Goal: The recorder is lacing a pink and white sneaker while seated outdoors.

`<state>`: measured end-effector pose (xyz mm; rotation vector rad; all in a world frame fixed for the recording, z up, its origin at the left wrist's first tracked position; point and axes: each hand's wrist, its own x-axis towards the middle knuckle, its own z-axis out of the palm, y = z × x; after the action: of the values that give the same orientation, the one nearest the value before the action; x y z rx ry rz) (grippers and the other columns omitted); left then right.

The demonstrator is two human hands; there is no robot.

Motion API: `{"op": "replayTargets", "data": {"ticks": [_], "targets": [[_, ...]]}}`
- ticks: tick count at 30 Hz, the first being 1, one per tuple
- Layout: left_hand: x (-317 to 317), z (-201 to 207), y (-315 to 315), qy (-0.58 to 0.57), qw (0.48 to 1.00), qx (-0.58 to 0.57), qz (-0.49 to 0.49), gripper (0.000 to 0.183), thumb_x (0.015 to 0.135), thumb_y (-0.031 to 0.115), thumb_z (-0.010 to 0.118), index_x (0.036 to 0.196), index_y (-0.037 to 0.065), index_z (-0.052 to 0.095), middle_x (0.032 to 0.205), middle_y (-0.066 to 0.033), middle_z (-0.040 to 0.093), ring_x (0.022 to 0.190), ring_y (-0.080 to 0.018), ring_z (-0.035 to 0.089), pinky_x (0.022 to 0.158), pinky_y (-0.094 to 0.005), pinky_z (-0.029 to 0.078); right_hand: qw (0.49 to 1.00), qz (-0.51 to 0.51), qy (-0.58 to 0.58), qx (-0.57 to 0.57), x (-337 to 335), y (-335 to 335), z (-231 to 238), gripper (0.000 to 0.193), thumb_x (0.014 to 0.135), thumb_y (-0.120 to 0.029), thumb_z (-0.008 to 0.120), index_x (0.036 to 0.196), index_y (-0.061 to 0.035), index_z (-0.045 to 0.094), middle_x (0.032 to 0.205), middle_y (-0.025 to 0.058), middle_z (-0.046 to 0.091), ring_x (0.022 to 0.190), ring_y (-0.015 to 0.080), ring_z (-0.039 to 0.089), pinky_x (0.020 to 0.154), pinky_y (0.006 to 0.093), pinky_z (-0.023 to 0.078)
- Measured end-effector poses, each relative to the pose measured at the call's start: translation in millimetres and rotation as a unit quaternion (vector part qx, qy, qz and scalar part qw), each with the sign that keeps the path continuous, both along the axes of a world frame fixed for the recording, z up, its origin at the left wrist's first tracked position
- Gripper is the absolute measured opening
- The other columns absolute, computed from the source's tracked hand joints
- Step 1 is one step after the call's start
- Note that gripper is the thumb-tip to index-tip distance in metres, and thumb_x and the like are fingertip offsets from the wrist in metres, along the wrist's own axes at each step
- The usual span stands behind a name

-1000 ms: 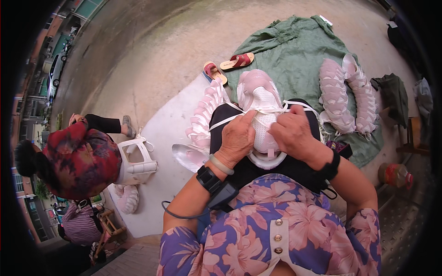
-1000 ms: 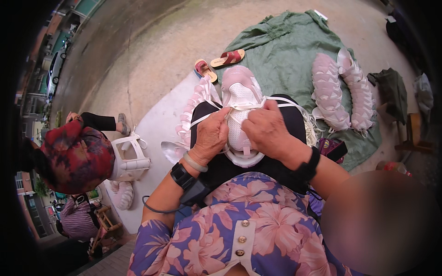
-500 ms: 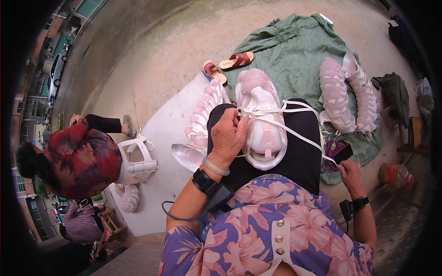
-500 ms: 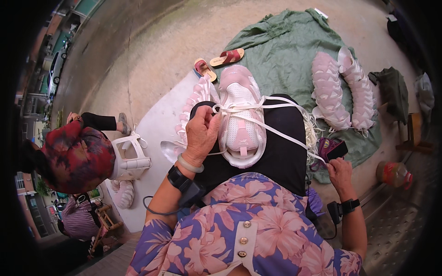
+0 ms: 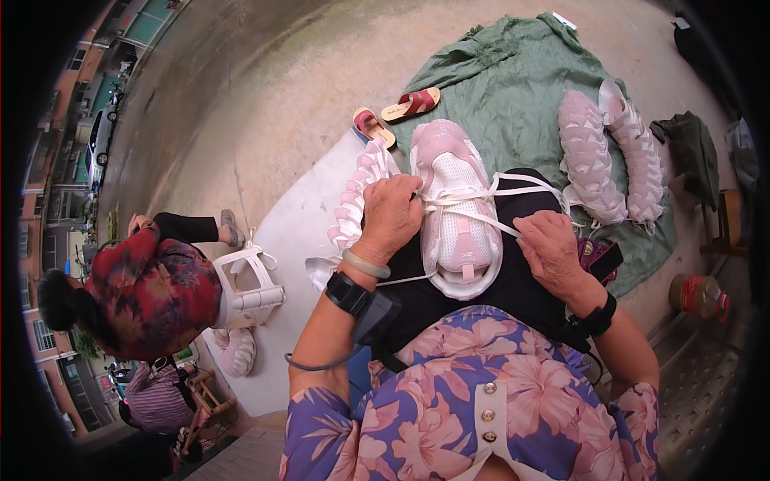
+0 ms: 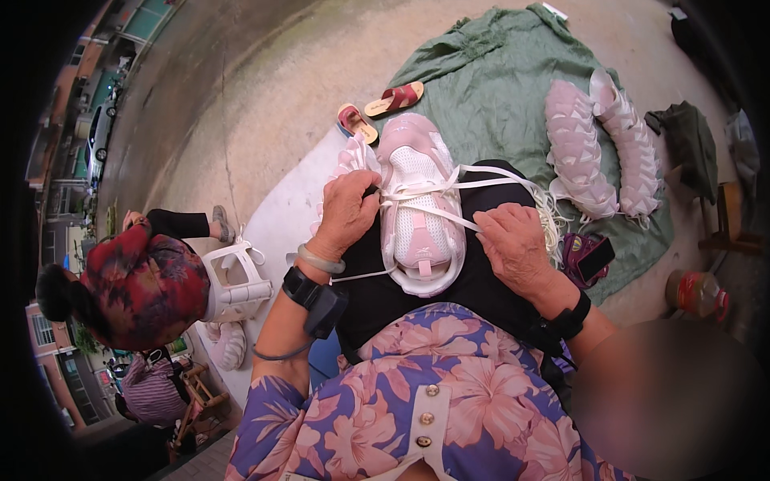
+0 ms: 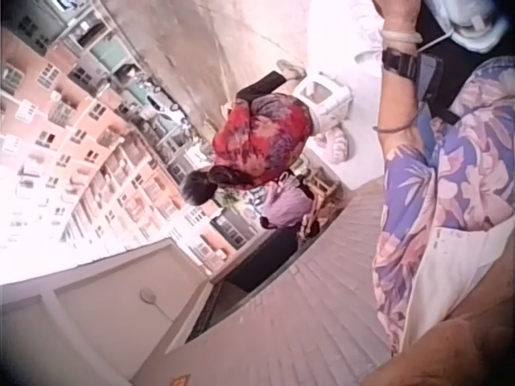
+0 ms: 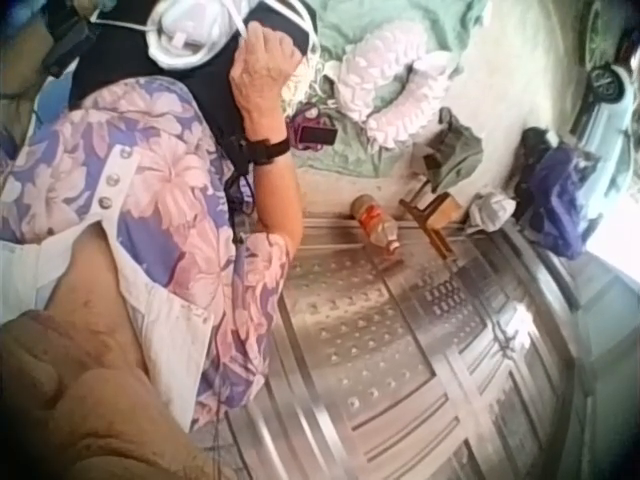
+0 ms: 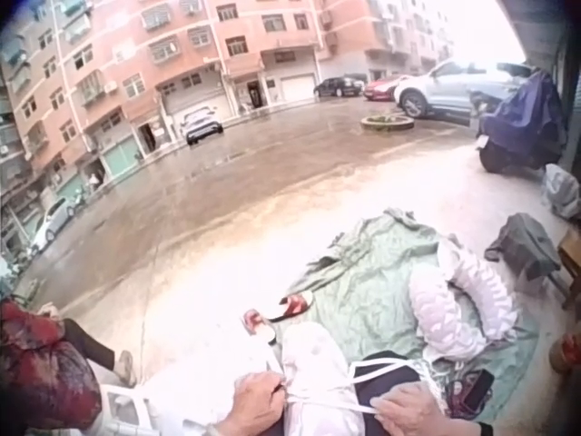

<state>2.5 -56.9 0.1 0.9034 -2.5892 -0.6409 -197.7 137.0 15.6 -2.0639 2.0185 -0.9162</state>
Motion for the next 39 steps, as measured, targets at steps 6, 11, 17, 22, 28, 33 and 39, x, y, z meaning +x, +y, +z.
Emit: {"op": "replayTargets", "data": {"ticks": [6,11,17,22,28,33,39], "targets": [[-4.5,6.1,11.2,0.069,0.995,0.005,-0.073,0.011,0.074,0.008,0.059,0.084,0.005,0.056,0.081,-0.0104,0.057,0.081,-0.0286,0.053,0.072,-0.0366,0.04,0.999,0.001,-0.019,0.039,5.4,-12.1,-1.9,0.025,0.076,-0.016,0.063,0.098,-0.0056,0.056,0.08,0.0052,0.056,0.079,0.0214,0.052,0.071,0.0364,0.034],[-9.6,14.1,13.0,0.094,0.992,0.034,-0.074,0.006,0.078,0.004,0.057,0.083,0.003,0.053,0.076,-0.0076,0.057,0.072,-0.0232,0.055,0.068,-0.0325,0.042,0.996,0.018,-0.079,0.032,7.8,-20.2,-7.4,0.026,0.076,-0.016,0.064,0.098,-0.0063,0.056,0.077,0.0056,0.056,0.071,0.022,0.054,0.066,0.0344,0.035],[-20.5,43.1,6.8,0.251,0.816,0.521,-0.019,0.02,0.085,0.007,0.056,0.103,-0.001,0.054,0.078,-0.0053,0.061,0.071,-0.0117,0.059,0.076,-0.0252,0.045,0.94,-0.009,-0.323,0.106,13.3,-35.2,-1.5,0.02,0.078,-0.011,0.063,0.095,-0.0019,0.058,0.07,0.0093,0.058,0.059,0.0193,0.056,0.054,0.0297,0.043],[-16.1,41.5,4.2,0.378,0.684,0.624,-0.022,0.032,0.082,0.008,0.059,0.111,-0.004,0.051,0.073,-0.0076,0.06,0.073,-0.016,0.06,0.079,-0.0284,0.046,0.928,-0.004,-0.358,0.103,15.8,-37.7,3.1,0.014,0.078,-0.008,0.061,0.089,-0.0009,0.058,0.062,0.0098,0.055,0.053,0.015,0.053,0.051,0.027,0.042],[2.4,11.5,2.5,0.428,0.646,0.629,0.062,0.03,0.087,0.016,0.052,0.11,-0.004,0.05,0.068,-0.0077,0.059,0.069,-0.0167,0.059,0.078,-0.0297,0.046,0.901,-0.032,-0.416,0.122,1.9,-19.0,21.3,0.009,0.077,0.0,0.057,0.085,-0.002,0.057,0.064,0.0086,0.054,0.054,0.0151,0.051,0.051,0.0269,0.041],[-6.5,12.3,15.5,0.375,0.697,0.603,0.097,0.029,0.09,0.02,0.048,0.108,-0.003,0.052,0.07,-0.0063,0.06,0.07,-0.0143,0.057,0.076,-0.0276,0.044,0.985,-0.02,-0.161,-0.052,-26.5,17.2,37.9,0.017,0.071,0.006,0.06,0.087,0.0001,0.058,0.065,0.0096,0.053,0.055,0.0217,0.053,0.049,0.0294,0.041],[-19.9,13.9,31.1,0.321,0.807,0.476,0.138,0.023,0.09,0.019,0.051,0.105,0.002,0.057,0.083,-0.0019,0.061,0.077,-0.0081,0.054,0.078,-0.0223,0.042,0.996,-0.033,-0.026,-0.082,-46.8,71.6,39.5,0.022,0.068,0.01,0.059,0.088,0.0013,0.057,0.065,0.0116,0.053,0.055,0.027,0.052,0.048,0.0323,0.04]]}}
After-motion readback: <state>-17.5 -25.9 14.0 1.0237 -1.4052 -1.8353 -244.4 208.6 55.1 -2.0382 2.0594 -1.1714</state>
